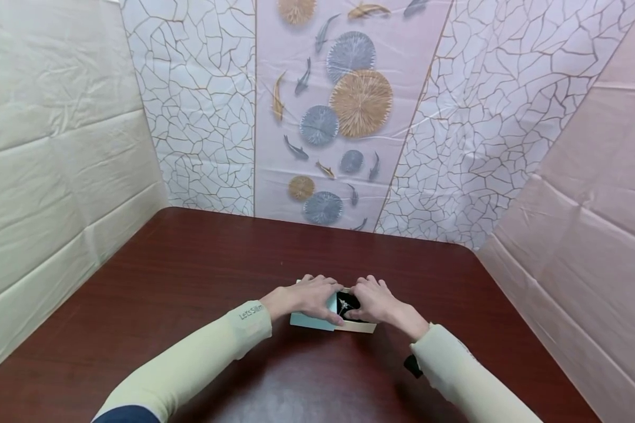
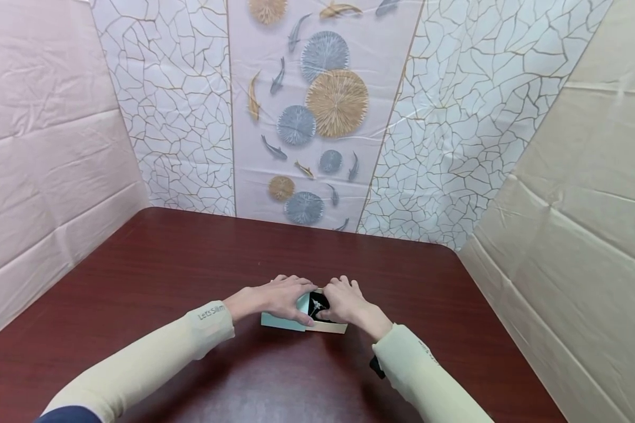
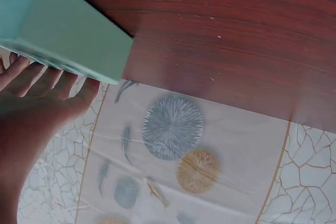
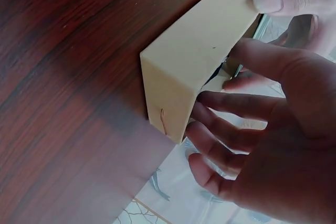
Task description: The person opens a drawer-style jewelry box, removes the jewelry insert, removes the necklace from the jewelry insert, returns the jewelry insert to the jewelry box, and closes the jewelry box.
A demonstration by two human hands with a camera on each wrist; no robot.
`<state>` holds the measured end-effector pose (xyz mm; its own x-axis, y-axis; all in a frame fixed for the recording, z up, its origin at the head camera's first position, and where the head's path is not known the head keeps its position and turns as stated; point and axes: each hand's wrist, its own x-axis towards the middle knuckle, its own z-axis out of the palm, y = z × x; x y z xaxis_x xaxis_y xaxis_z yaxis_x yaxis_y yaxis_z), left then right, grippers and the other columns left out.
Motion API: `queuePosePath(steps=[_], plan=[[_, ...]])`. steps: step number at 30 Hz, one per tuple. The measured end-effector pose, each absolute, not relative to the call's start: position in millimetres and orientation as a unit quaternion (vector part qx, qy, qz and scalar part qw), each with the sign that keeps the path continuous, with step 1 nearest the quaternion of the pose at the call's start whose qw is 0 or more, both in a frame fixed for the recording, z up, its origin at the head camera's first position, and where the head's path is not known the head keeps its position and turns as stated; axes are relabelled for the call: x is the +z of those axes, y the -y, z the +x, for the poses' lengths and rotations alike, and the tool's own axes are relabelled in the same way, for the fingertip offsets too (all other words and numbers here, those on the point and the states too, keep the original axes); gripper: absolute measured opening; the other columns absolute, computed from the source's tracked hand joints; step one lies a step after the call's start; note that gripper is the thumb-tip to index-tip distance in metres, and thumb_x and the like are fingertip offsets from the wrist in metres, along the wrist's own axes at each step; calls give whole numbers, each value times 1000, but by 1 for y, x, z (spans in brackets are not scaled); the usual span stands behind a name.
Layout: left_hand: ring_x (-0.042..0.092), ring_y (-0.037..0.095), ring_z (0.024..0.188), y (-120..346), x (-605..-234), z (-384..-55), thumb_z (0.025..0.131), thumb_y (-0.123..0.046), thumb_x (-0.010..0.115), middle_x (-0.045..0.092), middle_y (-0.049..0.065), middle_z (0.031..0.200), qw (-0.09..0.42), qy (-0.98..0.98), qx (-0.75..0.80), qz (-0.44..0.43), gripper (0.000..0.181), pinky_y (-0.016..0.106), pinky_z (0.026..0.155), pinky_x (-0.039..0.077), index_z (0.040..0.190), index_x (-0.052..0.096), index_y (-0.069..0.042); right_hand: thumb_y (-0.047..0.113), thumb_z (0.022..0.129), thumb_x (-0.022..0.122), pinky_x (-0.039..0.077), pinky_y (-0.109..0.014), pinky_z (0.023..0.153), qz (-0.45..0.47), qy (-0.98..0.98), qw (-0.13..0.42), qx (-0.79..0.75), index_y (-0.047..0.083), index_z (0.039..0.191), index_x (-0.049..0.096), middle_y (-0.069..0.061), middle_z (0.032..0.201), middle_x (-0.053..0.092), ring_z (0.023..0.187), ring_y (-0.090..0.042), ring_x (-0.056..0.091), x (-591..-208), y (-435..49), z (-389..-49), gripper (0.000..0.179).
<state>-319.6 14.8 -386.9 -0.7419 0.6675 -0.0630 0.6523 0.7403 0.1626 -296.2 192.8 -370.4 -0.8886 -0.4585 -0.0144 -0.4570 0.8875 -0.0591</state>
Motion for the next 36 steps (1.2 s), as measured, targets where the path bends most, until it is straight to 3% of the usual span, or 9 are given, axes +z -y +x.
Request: queuePosePath(steps=[9, 19, 25, 36], plan=[[48, 21, 126, -19, -385, -318, 80, -61, 68, 48, -1, 144, 68, -936, 72, 337, 81, 42, 102, 37, 145, 43, -18, 25, 85, 74, 27, -47, 81, -207, -975, 64, -38, 9, 113, 66, -6, 95, 49, 93, -27, 35, -373, -190, -297, 33], [47, 21, 128, -21, -383, -317, 80, -60, 68, 48, 0, 145, 74, -938, 66, 332, 83, 43, 104, 37, 146, 41, -18, 26, 84, 73, 23, -39, 74, -217, -972, 72, -59, 13, 90, 62, -4, 93, 42, 89, -24, 32, -376, -195, -300, 18], [48, 20, 125, -21, -381, -318, 79, -60, 69, 49, -2, 144, 73, -939, 68, 329, 83, 41, 103, 38, 145, 41, -19, 24, 83, 75, 31, -45, 80, -226, -971, 51, -55, 11, 87, 58, -7, 104, 46, 100, -29, 38, -373, -193, -298, 21], [48, 20, 125, -21, -382, -318, 79, -59, 70, 49, -1, 144, 76, -939, 72, 327, 84, 41, 102, 38, 146, 41, -18, 23, 81, 76, 32, -46, 82, -234, -971, 38, -19, 10, 83, 58, -6, 96, 50, 95, -28, 37, -372, -189, -295, 22]])
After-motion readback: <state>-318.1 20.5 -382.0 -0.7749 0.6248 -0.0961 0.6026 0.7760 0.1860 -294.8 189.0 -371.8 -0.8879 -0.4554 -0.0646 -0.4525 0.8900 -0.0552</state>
